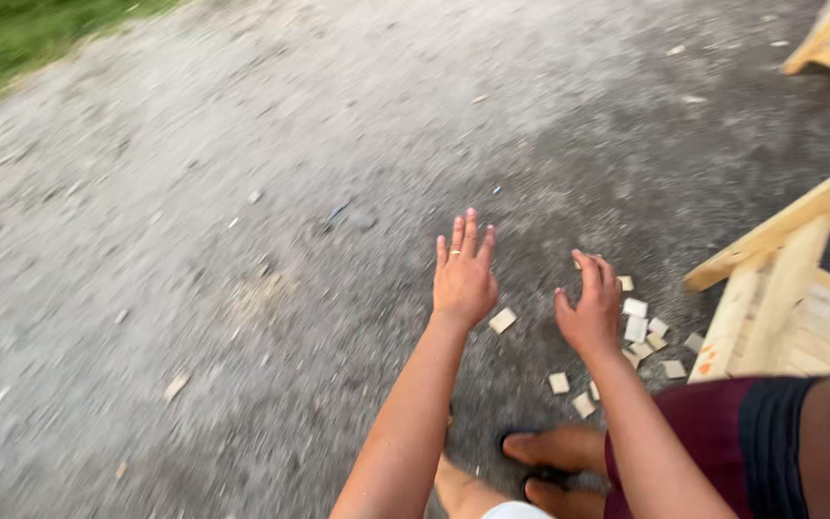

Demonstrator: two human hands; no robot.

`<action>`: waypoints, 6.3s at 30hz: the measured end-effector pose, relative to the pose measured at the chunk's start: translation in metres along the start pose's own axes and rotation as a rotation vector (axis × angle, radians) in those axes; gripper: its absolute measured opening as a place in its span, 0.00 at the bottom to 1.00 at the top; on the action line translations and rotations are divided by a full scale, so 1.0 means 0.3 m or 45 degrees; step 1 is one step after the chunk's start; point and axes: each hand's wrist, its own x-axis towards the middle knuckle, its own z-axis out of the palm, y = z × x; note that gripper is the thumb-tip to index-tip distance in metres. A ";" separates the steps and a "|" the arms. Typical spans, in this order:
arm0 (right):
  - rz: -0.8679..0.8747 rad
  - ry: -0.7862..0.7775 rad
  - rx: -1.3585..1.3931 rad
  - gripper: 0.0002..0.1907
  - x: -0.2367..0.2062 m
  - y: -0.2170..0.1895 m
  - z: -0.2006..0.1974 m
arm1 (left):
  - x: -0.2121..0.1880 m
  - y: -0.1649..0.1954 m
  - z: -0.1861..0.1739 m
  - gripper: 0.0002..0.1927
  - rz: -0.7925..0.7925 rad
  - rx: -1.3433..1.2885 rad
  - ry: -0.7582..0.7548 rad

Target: The person sands the wooden slats and corner posts of a slatted bed frame using a sanding block, running it along the edges and rails. They first steady and reposition the frame, then work the sanding block repeatedly along the top rail and corner post.

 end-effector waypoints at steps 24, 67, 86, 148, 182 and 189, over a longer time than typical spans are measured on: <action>0.824 0.468 -0.359 0.40 1.254 0.532 0.269 | 1.941 0.174 0.743 0.41 1.022 -0.338 -0.459; 2.214 1.328 -1.179 0.44 1.316 0.944 -0.825 | 1.851 2.015 0.849 0.51 2.294 -1.826 0.052; 1.915 0.953 -1.026 0.53 1.473 1.339 -1.177 | 2.101 2.256 0.891 0.49 1.875 -1.021 -0.665; 2.119 0.905 -0.753 0.45 3.033 4.731 -1.126 | 4.287 3.931 3.490 0.44 1.854 -0.213 -1.255; 2.808 1.594 0.013 0.49 1.235 6.617 -1.736 | 2.637 5.599 4.987 0.41 1.211 -0.268 -1.812; 2.299 2.247 0.765 0.34 1.218 6.574 -1.746 | 2.744 5.526 4.995 0.12 1.021 -0.633 -2.358</action>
